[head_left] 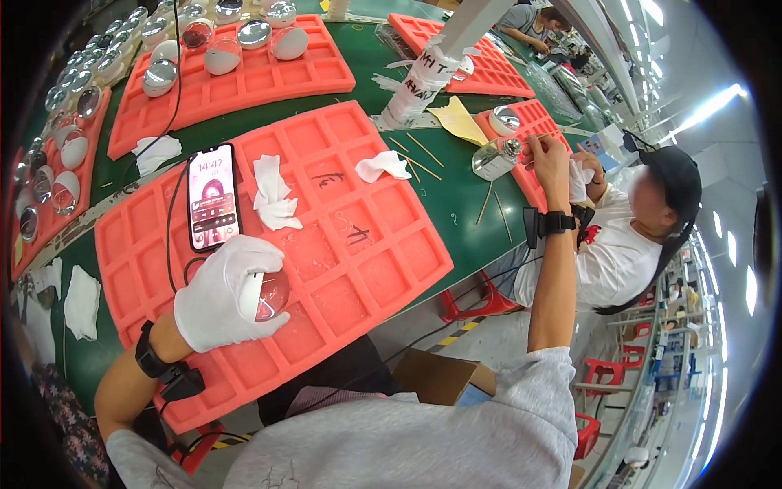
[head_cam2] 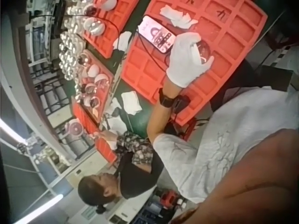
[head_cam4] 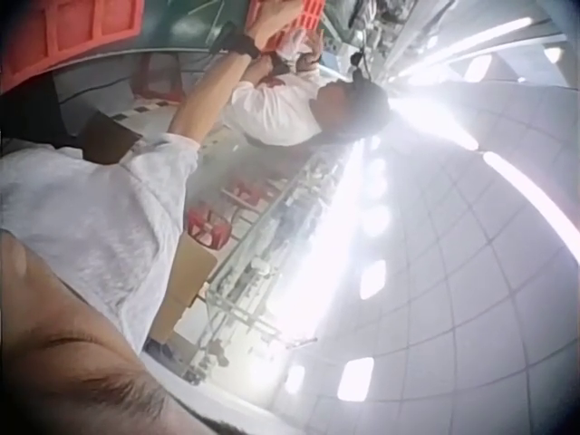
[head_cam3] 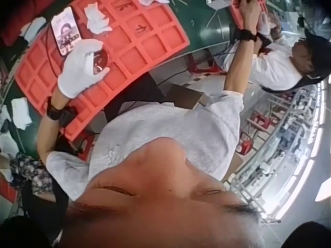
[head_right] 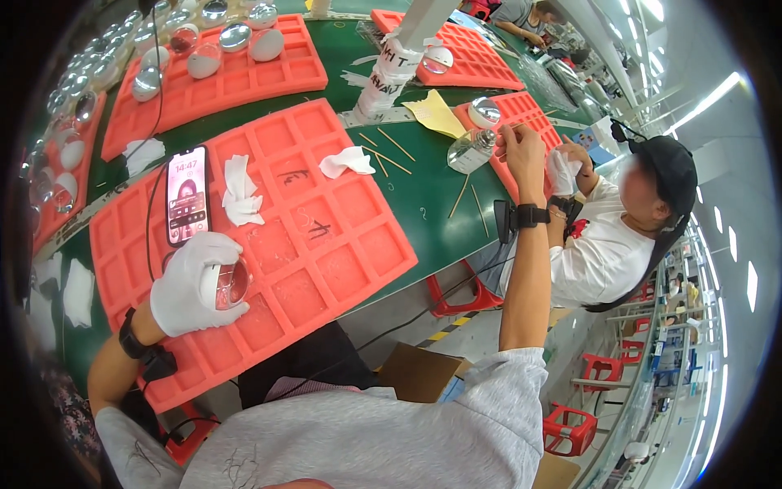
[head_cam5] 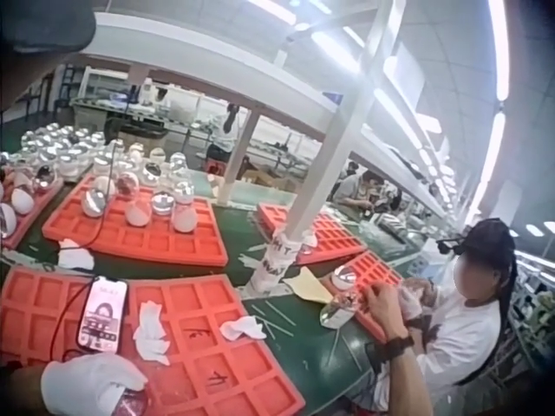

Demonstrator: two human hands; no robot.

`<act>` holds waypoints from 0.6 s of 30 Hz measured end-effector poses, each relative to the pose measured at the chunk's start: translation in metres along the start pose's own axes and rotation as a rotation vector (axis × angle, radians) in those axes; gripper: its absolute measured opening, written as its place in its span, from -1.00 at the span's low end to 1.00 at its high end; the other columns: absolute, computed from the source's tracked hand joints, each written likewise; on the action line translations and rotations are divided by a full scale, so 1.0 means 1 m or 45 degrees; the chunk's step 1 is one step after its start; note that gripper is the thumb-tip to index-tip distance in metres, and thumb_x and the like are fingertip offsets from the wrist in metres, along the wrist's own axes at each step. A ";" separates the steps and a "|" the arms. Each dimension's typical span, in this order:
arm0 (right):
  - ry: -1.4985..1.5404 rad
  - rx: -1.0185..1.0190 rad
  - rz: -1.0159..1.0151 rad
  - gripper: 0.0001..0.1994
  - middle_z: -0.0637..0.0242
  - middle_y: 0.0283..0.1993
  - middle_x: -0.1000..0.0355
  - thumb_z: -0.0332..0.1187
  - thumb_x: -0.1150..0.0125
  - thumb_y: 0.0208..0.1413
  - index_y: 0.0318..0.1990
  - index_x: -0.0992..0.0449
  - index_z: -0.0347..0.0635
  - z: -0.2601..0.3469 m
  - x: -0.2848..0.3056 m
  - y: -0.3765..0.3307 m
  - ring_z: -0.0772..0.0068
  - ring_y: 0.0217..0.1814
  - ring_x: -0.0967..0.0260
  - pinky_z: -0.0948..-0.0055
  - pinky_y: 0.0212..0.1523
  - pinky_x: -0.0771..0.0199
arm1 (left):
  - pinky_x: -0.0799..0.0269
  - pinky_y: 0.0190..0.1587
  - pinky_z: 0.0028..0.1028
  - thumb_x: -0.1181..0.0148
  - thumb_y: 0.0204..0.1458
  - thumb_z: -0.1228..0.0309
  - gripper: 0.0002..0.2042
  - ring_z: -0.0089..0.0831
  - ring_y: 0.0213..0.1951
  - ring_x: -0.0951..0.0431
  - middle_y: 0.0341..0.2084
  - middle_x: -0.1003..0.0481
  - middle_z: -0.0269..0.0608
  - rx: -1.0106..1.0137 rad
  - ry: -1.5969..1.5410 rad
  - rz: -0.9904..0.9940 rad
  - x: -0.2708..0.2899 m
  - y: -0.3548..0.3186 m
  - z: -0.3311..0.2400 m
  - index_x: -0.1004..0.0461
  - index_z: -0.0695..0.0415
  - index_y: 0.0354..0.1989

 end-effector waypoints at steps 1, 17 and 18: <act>-0.007 -0.012 0.002 -0.75 0.22 -0.48 -0.54 -0.33 -0.15 0.27 -0.26 -0.57 -0.42 -0.001 0.001 0.000 0.49 -0.57 -0.51 0.52 -0.58 -0.50 | -0.46 -0.02 -0.25 -0.55 -0.31 0.45 -0.37 -0.10 -0.08 -0.49 -0.10 -0.44 -0.06 0.003 -0.003 -0.003 0.000 -0.001 0.000 -0.36 0.11 0.00; 1.042 0.125 0.180 -0.74 0.37 -0.59 -0.25 -0.28 0.14 0.46 -0.23 -0.37 -0.26 0.206 -0.112 -0.210 0.55 -0.64 -0.17 0.56 -0.59 -0.27 | -0.43 -0.01 -0.31 -0.50 -0.29 0.43 -0.46 -0.17 -0.08 -0.46 -0.13 -0.42 -0.14 0.058 -0.238 0.110 -0.006 -0.002 0.019 -0.41 0.10 -0.06; 1.145 -0.001 0.285 -0.74 0.35 -0.58 -0.26 -0.27 0.15 0.46 -0.23 -0.36 -0.25 0.214 -0.138 -0.232 0.54 -0.65 -0.19 0.55 -0.61 -0.28 | -0.42 -0.01 -0.31 -0.51 -0.29 0.42 -0.46 -0.17 -0.08 -0.46 -0.14 -0.42 -0.16 0.059 -0.271 0.098 -0.007 -0.001 0.021 -0.41 0.10 -0.06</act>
Point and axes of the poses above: each hand's wrist, its own y-axis towards the middle knuckle, its own x-axis out of the back of the hand, z = x × y, the point moved 7 cm from there along y, towards the middle knuckle
